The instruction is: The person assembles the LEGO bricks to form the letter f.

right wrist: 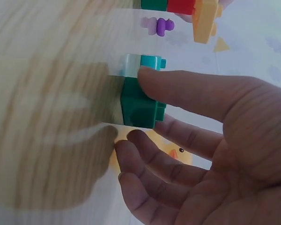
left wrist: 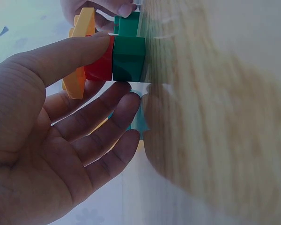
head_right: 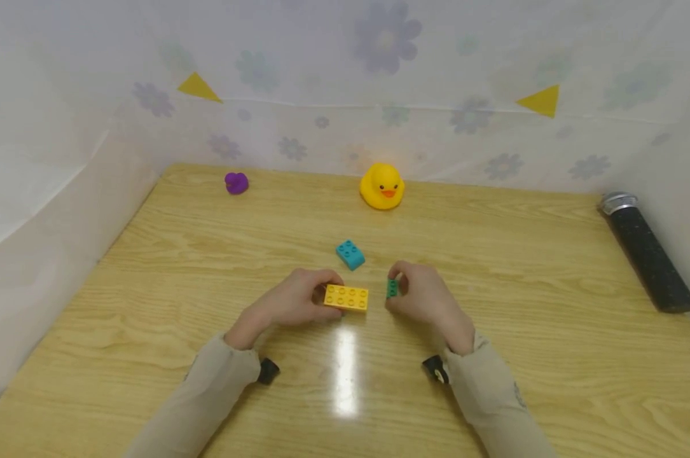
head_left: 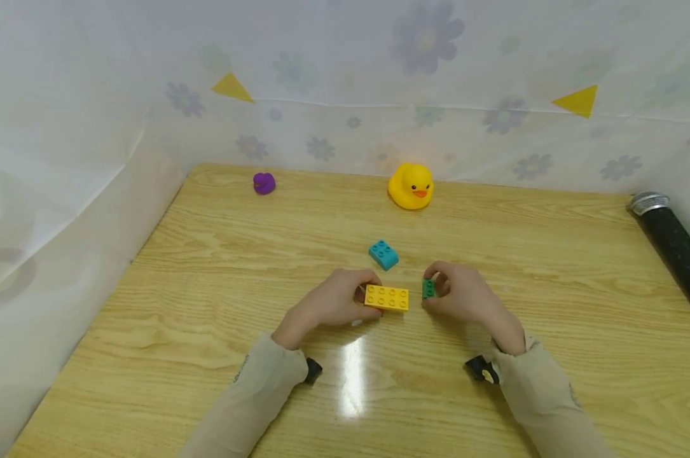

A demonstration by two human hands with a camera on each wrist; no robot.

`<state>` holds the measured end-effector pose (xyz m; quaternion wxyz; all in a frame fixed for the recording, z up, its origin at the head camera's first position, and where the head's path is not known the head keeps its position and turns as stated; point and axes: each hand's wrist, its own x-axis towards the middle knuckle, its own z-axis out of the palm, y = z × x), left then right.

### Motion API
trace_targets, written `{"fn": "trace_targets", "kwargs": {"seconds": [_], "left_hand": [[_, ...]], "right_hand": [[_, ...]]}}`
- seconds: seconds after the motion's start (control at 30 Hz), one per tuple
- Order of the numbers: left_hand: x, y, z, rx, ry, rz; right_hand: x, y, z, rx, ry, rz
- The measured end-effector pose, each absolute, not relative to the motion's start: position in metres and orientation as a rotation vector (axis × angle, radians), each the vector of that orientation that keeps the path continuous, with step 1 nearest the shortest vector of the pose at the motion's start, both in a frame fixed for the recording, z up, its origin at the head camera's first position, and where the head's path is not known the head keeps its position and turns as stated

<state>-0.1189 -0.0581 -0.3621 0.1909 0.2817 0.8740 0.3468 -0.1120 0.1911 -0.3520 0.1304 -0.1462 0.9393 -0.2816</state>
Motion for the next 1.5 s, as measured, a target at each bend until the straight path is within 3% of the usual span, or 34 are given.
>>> {"fn": "trace_targets", "kwargs": {"seconds": [0.83,1.5], "left_hand": [[-0.119,-0.059,-0.363,0.79,2.448,0.996],[-0.114,-0.051,-0.363,0.825,2.449,1.029]], "right_hand": [[-0.109,0.191,-0.341,-0.417,2.708,-1.287],[-0.098,0.171,-0.339,-0.635,2.664,-1.461]]}}
